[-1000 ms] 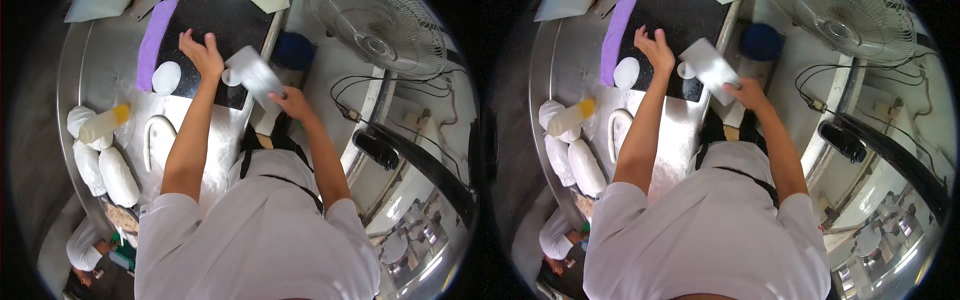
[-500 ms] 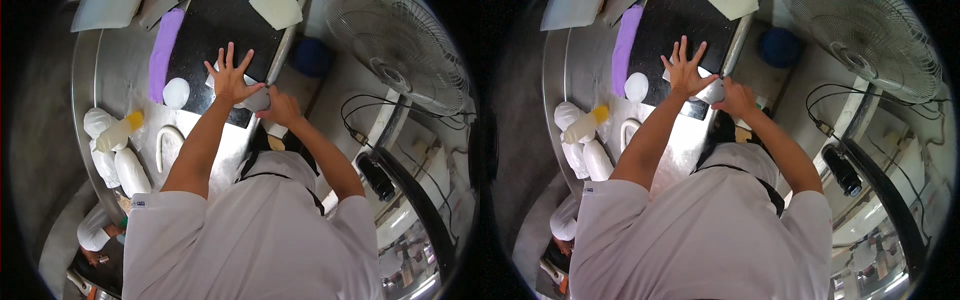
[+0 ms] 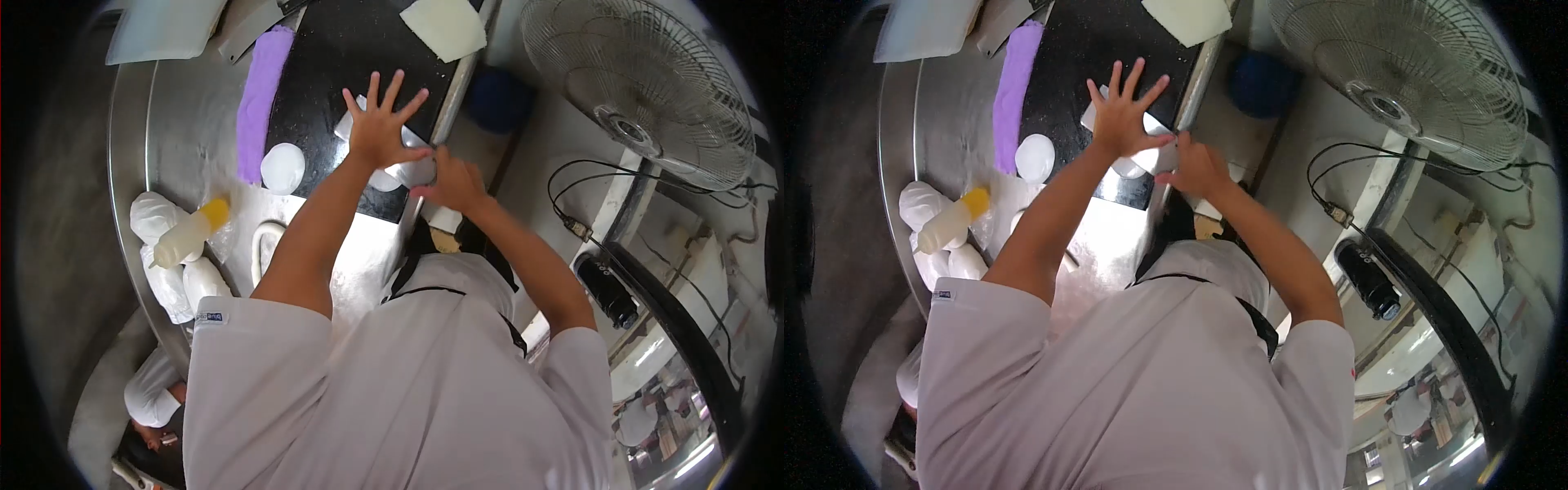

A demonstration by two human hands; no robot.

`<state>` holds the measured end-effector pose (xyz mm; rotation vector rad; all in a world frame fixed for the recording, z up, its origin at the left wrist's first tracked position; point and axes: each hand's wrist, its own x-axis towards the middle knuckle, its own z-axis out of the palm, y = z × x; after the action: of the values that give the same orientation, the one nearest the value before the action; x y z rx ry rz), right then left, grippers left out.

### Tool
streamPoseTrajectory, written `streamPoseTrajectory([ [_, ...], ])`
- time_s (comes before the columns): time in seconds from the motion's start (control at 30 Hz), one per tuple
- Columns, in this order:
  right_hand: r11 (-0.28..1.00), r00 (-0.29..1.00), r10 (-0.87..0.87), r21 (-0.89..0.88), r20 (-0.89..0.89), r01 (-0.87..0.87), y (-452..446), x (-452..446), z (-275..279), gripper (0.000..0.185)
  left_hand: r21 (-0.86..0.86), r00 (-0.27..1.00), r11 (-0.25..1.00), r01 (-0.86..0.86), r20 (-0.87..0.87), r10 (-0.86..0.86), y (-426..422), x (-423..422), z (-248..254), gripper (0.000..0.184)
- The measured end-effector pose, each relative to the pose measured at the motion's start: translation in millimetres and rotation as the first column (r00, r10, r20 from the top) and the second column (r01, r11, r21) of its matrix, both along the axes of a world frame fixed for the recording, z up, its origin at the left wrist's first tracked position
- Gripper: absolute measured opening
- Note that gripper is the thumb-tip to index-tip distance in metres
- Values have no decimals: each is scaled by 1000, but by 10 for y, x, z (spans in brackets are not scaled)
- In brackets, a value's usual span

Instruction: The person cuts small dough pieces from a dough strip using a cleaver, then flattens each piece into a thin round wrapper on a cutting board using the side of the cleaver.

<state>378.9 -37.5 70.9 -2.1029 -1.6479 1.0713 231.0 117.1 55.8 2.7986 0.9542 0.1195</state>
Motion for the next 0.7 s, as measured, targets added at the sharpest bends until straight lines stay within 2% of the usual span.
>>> streamPoseTrajectory([
  [0.03, 998, 999, 33, 54, 5, -33, 87, 86, -88, 85, 3, 998, 1000, -19, 65, 19, 89, 41, -10, 111],
  [0.07, 998, 999, 35, 55, 9, -36, 191, 131, -114, 85, 48, 1000, 998, -28, 9, 28, 209, 100, 10, 113],
  [0.13, 998, 997, 55, 34, 63, -57, 392, 125, -7, 90, 59, 999, 998, -19, 30, 18, 336, 112, 0, 119],
  [0.17, 999, 999, 32, -40, -31, -33, 295, 33, 143, 94, 42, 1000, 999, 4, -12, -3, 240, 31, 44, 124],
  [0.2, 997, 995, 60, -50, -79, -64, 73, -77, 39, 95, -6, 999, 999, 45, -21, -46, 84, -114, 19, 124],
  [0.27, 996, 998, 35, 81, -45, -32, -344, -272, -173, 93, -65, 997, 996, 69, -37, -71, -271, -277, 0, 123],
  [0.33, 999, 999, -4, 42, -36, 6, -201, -215, -140, 89, -126, 991, 988, 85, -88, -97, -167, -143, 61, 124],
  [0.37, 999, 998, -43, -23, -36, 42, -243, -206, -87, 85, -108, 991, 991, 85, -92, -95, -137, -87, 91, 123],
  [0.4, 999, 999, -41, -5, -21, 41, -120, -97, -82, 85, -59, 992, 995, 82, -88, -87, 8, 11, 100, 122],
  [0.47, 992, 1000, 22, 120, 15, -24, 132, 61, -68, 92, -3, 999, 999, 37, -25, -37, 213, 102, 51, 121],
  [0.53, 998, 991, 57, 32, 123, -62, 421, 125, 19, 90, 41, 999, 999, 16, -41, -14, 409, 164, 44, 121],
  [0.6, 994, 998, 36, -100, -52, -41, 321, 25, 203, 91, 15, 999, 1000, 27, -38, -26, 245, 27, 66, 122],
  [0.67, 980, 997, 74, -186, 13, -70, -166, -223, 96, 96, -81, 990, 990, 120, -70, -125, -154, -227, 40, 123],
  [0.7, 998, 999, 45, -41, 14, -45, -520, -357, -68, 94, -134, 981, 980, 148, -106, -163, -359, -290, 103, 123],
])
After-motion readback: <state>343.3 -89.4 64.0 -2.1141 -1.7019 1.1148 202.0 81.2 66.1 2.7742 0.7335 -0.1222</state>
